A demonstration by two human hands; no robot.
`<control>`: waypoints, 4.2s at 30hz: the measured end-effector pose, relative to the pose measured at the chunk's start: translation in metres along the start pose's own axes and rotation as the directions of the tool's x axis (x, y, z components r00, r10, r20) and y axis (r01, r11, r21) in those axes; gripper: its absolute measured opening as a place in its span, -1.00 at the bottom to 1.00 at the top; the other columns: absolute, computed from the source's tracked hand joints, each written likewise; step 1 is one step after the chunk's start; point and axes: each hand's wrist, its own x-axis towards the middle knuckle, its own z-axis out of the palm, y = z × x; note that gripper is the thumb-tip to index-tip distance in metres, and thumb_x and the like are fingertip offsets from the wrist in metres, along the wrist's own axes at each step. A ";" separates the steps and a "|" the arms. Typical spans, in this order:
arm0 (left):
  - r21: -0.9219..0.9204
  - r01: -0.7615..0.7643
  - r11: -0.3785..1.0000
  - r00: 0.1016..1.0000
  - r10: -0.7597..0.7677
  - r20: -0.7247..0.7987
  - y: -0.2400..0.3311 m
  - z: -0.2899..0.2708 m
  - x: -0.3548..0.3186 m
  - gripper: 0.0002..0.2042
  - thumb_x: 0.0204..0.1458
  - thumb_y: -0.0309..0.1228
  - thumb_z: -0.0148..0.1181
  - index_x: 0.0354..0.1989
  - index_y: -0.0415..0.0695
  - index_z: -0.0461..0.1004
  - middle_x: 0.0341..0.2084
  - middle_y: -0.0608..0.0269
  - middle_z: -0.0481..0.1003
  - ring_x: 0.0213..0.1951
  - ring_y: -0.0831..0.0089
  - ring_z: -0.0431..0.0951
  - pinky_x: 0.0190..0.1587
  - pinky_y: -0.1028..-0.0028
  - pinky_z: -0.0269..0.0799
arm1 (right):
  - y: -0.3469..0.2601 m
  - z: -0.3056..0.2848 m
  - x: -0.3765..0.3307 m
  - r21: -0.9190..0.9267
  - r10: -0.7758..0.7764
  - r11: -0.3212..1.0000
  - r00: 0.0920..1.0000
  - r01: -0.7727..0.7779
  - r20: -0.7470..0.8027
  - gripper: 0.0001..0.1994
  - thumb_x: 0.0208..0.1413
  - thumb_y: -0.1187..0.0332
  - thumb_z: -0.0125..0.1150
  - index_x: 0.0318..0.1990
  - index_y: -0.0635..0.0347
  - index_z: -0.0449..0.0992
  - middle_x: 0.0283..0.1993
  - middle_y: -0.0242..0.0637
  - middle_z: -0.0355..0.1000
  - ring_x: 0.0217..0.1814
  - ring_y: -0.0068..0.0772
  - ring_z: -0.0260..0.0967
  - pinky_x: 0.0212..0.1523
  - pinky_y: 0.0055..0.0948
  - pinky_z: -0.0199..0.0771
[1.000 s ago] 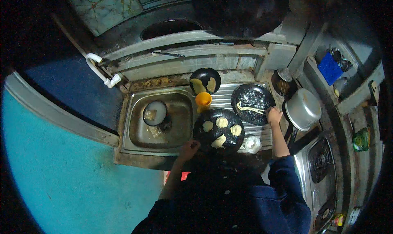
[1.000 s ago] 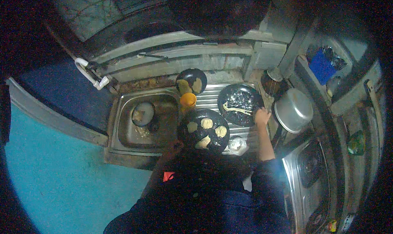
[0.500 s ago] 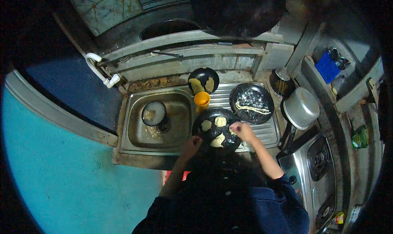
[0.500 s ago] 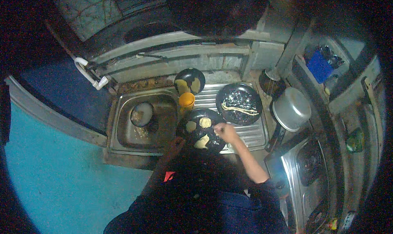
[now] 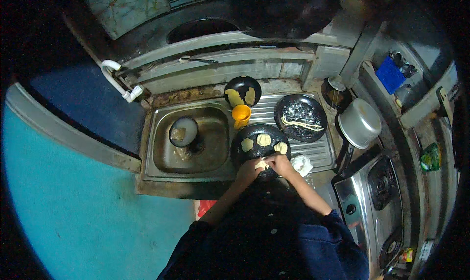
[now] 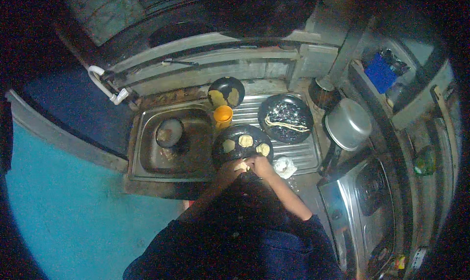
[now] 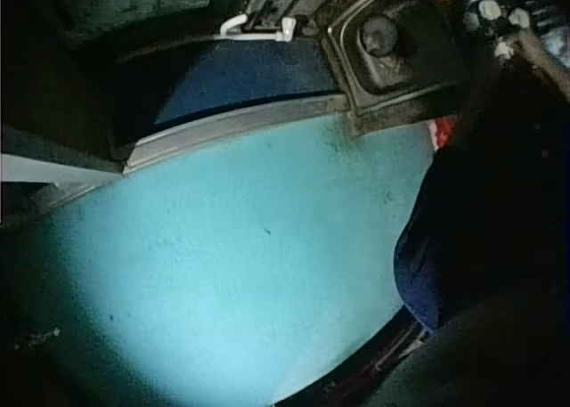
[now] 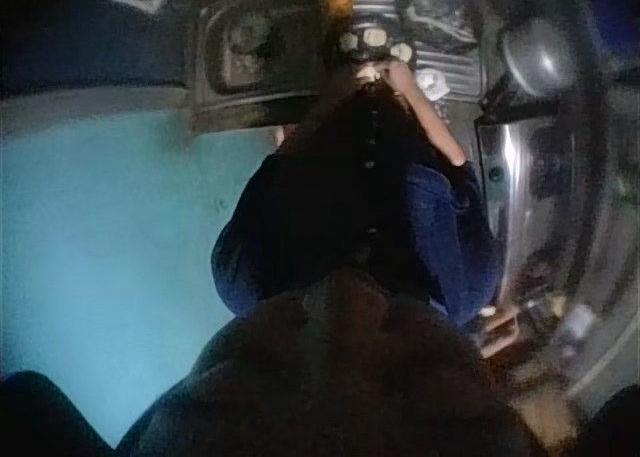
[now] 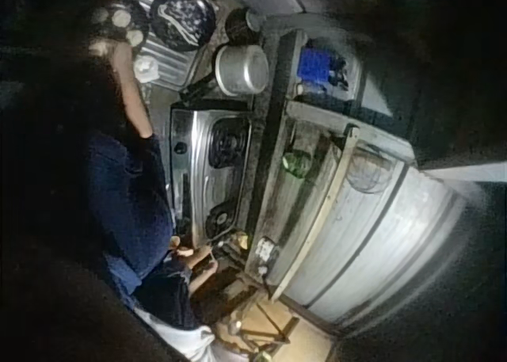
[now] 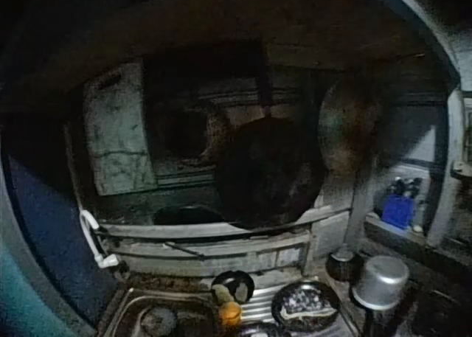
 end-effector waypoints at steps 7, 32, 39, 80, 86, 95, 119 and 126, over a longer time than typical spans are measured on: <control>-0.052 -0.059 0.997 0.998 0.057 -0.033 -0.006 0.003 -0.003 -0.59 -0.09 -0.22 0.14 -0.04 -0.09 0.36 -0.19 0.07 0.43 -0.14 0.13 0.40 -0.08 0.26 0.30 | 0.005 0.012 0.002 0.000 -0.152 0.987 0.940 0.160 -0.306 -0.77 -0.13 0.44 0.18 -0.23 0.23 0.50 -0.33 -0.10 0.46 -0.26 -0.15 0.43 -0.19 -0.37 0.42; 0.305 0.022 0.952 0.978 0.044 -0.206 0.038 0.007 -0.013 -0.78 -0.11 -0.43 0.06 -0.24 -0.10 0.43 -0.30 0.31 0.44 -0.22 0.24 0.42 -0.19 0.33 0.39 | -0.072 -0.041 -0.039 0.442 0.406 0.809 0.912 -0.387 0.055 -0.88 -0.14 0.36 0.24 -0.52 0.21 0.49 -0.62 -0.28 0.40 -0.62 -0.42 0.35 -0.59 -0.46 0.36; -0.117 -0.093 0.989 0.968 0.062 -0.245 0.029 0.002 -0.010 -0.61 -0.12 -0.36 0.17 -0.06 -0.15 0.38 -0.23 0.07 0.46 -0.18 0.20 0.44 -0.13 0.39 0.36 | -0.088 -0.101 -0.026 0.909 0.422 0.370 0.906 -0.190 0.018 -0.87 0.05 0.44 0.10 -0.25 0.25 0.45 -0.39 -0.44 0.40 -0.37 -0.68 0.31 -0.35 -0.68 0.38; -0.918 0.311 0.245 0.874 -0.454 0.175 0.082 -0.048 -0.042 -0.78 0.01 -0.35 0.12 -0.23 -0.23 0.38 -0.32 0.26 0.41 -0.26 0.52 0.44 -0.22 0.54 0.43 | -0.087 -0.007 -0.043 0.269 -0.011 0.959 0.962 0.088 -0.273 -0.85 -0.08 0.52 0.10 -0.30 0.19 0.49 -0.30 -0.11 0.43 -0.31 -0.08 0.42 -0.34 -0.34 0.42; -0.931 0.351 0.098 0.889 -0.346 0.299 0.061 -0.044 -0.045 -0.77 0.03 -0.38 0.09 -0.19 -0.24 0.37 -0.34 0.26 0.44 -0.26 0.55 0.44 -0.21 0.57 0.42 | -0.083 -0.006 -0.033 0.125 -0.122 0.980 0.964 0.155 -0.234 -0.79 -0.08 0.59 0.01 -0.24 0.23 0.47 -0.23 -0.12 0.43 -0.21 -0.12 0.41 -0.24 -0.34 0.40; -0.902 0.336 0.273 0.859 -0.482 0.174 0.061 -0.055 -0.042 -0.75 0.01 -0.41 0.11 -0.17 -0.30 0.42 -0.27 0.21 0.46 -0.26 0.54 0.46 -0.19 0.61 0.39 | -0.094 -0.014 -0.036 0.404 0.123 0.915 0.960 -0.012 -0.250 -0.78 -0.12 0.49 0.21 -0.25 0.32 0.47 -0.32 -0.19 0.46 -0.31 -0.36 0.43 -0.26 -0.48 0.41; -0.624 0.124 0.771 0.965 -0.240 -0.105 0.056 -0.061 -0.045 -0.80 -0.05 -0.37 0.17 -0.27 -0.19 0.49 -0.45 0.29 0.50 -0.34 0.57 0.48 -0.27 0.54 0.38 | -0.083 0.001 -0.039 0.945 0.140 -0.116 0.937 -0.305 0.320 -0.72 0.03 0.53 0.07 -0.06 0.33 0.34 -0.12 -0.29 0.38 -0.12 -0.52 0.37 -0.09 -0.52 0.42; -0.537 0.316 0.782 0.876 -0.458 -0.152 0.036 -0.042 -0.050 -0.82 -0.04 -0.35 0.17 -0.44 -0.23 0.48 -0.56 0.26 0.47 -0.47 0.59 0.44 -0.37 0.55 0.36 | -0.084 0.012 -0.044 0.696 0.079 0.695 0.981 -0.183 0.179 -0.86 0.14 0.37 -0.03 -0.24 0.22 0.40 -0.51 -0.45 0.35 -0.53 -0.67 0.24 -0.48 -0.67 0.26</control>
